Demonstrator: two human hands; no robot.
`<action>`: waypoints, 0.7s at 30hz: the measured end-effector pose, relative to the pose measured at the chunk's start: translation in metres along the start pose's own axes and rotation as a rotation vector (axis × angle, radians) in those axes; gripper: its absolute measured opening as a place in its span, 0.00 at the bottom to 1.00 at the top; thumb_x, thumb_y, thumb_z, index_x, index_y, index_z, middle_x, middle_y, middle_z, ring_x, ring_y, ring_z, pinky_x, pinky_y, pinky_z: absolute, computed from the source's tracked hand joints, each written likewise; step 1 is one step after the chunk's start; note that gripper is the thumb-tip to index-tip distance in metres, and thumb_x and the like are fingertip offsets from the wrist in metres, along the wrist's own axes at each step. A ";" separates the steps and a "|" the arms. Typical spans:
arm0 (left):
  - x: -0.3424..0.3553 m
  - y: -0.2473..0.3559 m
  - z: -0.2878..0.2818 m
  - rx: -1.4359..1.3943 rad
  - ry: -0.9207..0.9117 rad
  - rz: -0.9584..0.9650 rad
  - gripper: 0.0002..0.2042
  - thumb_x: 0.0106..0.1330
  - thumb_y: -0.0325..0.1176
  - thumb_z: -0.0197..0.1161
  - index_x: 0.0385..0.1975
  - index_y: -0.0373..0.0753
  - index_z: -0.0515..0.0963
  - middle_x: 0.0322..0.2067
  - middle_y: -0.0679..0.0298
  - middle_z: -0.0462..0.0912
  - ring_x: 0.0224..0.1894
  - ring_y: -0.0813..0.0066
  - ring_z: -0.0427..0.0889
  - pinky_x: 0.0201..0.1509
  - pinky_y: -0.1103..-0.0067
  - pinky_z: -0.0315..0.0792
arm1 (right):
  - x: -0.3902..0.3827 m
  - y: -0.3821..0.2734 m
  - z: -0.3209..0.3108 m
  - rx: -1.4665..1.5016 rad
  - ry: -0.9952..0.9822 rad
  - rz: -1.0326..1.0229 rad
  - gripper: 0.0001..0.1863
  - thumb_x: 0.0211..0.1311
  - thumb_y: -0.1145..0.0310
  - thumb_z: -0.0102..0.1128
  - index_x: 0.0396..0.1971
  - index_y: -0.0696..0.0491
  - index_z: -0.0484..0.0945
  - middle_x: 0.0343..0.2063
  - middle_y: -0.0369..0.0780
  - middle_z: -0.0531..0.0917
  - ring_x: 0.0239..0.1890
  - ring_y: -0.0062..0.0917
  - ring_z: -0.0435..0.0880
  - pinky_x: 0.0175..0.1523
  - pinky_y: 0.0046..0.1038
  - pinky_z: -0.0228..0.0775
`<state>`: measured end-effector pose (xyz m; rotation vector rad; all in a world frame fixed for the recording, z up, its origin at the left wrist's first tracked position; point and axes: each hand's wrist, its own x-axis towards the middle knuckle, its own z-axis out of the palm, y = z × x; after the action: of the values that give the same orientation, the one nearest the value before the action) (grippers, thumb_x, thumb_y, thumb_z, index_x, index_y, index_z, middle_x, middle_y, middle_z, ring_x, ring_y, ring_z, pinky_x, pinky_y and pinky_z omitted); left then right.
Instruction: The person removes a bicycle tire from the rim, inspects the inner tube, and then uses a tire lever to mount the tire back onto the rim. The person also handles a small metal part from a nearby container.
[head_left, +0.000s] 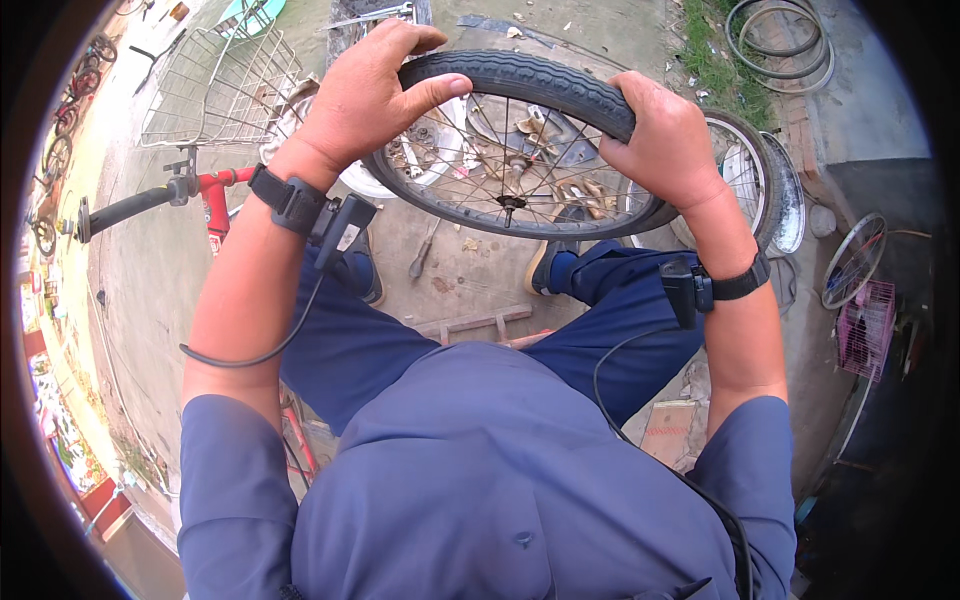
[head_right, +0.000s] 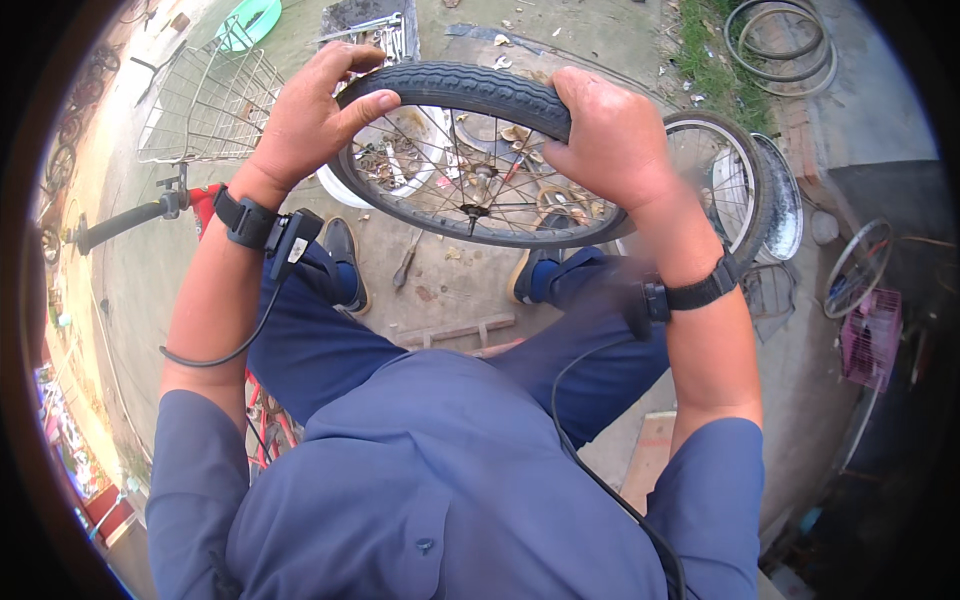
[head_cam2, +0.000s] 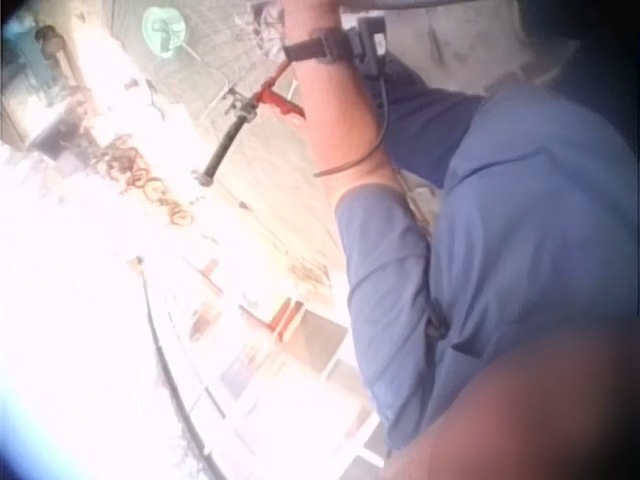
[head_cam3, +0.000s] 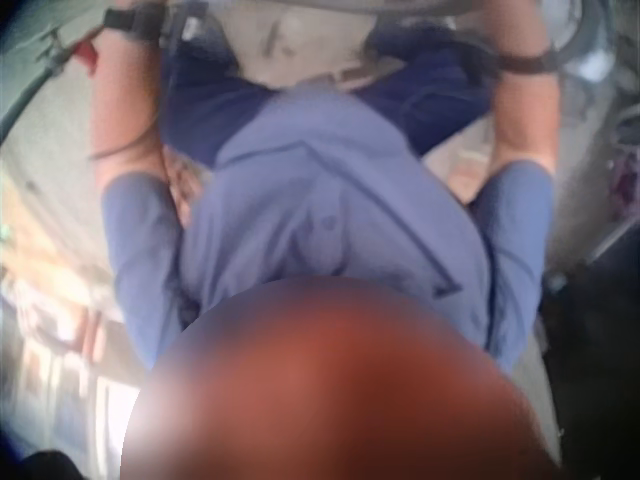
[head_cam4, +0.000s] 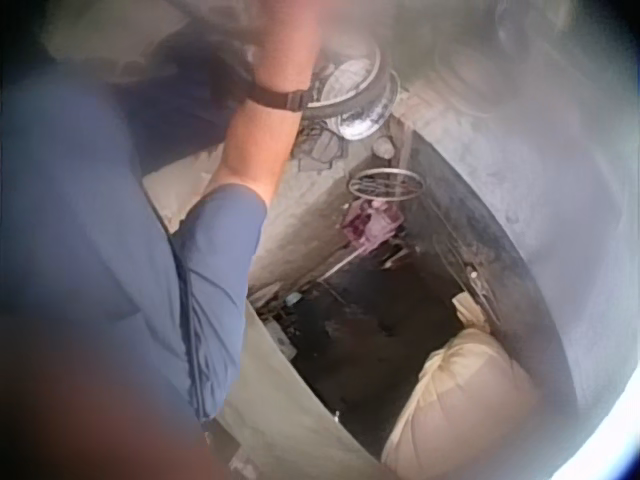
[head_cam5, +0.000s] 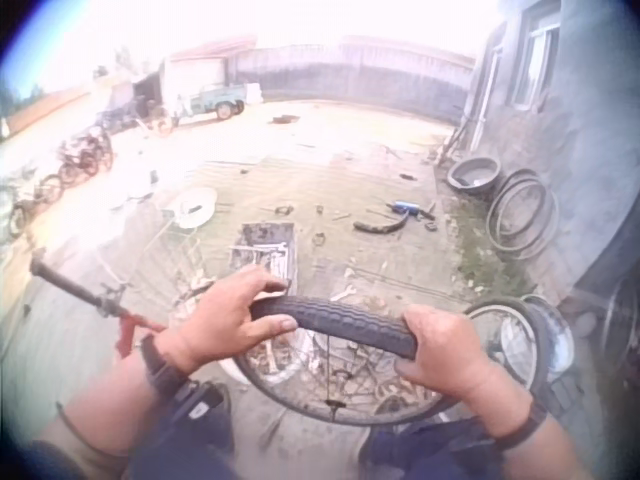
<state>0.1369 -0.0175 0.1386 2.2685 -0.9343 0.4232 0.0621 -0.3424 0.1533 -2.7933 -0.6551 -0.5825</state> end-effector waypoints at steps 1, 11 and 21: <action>-0.007 -0.008 0.003 0.040 0.084 0.008 0.24 0.67 0.52 0.71 0.49 0.36 0.83 0.43 0.56 0.86 0.47 0.58 0.86 0.52 0.69 0.79 | -0.003 0.004 0.003 -0.017 -0.004 0.008 0.19 0.45 0.67 0.71 0.40 0.51 0.79 0.33 0.43 0.85 0.37 0.42 0.86 0.41 0.40 0.80; -0.155 -0.053 0.059 -0.041 -0.555 -0.781 0.16 0.74 0.46 0.62 0.39 0.37 0.83 0.31 0.50 0.87 0.37 0.50 0.87 0.43 0.62 0.78 | -0.017 0.043 0.039 0.010 -0.101 0.162 0.18 0.43 0.68 0.72 0.37 0.55 0.79 0.31 0.47 0.83 0.35 0.46 0.84 0.40 0.40 0.78; -0.210 -0.063 0.190 0.079 -1.447 -0.550 0.21 0.71 0.42 0.62 0.60 0.41 0.76 0.58 0.41 0.77 0.55 0.44 0.83 0.59 0.59 0.77 | -0.012 0.054 0.074 -0.013 -0.178 0.312 0.16 0.46 0.72 0.71 0.37 0.56 0.80 0.30 0.47 0.83 0.33 0.45 0.84 0.40 0.37 0.77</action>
<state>0.0454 -0.0030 -0.1362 2.5710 -0.7609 -1.6146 0.1018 -0.3726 0.0759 -2.8983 -0.2351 -0.2808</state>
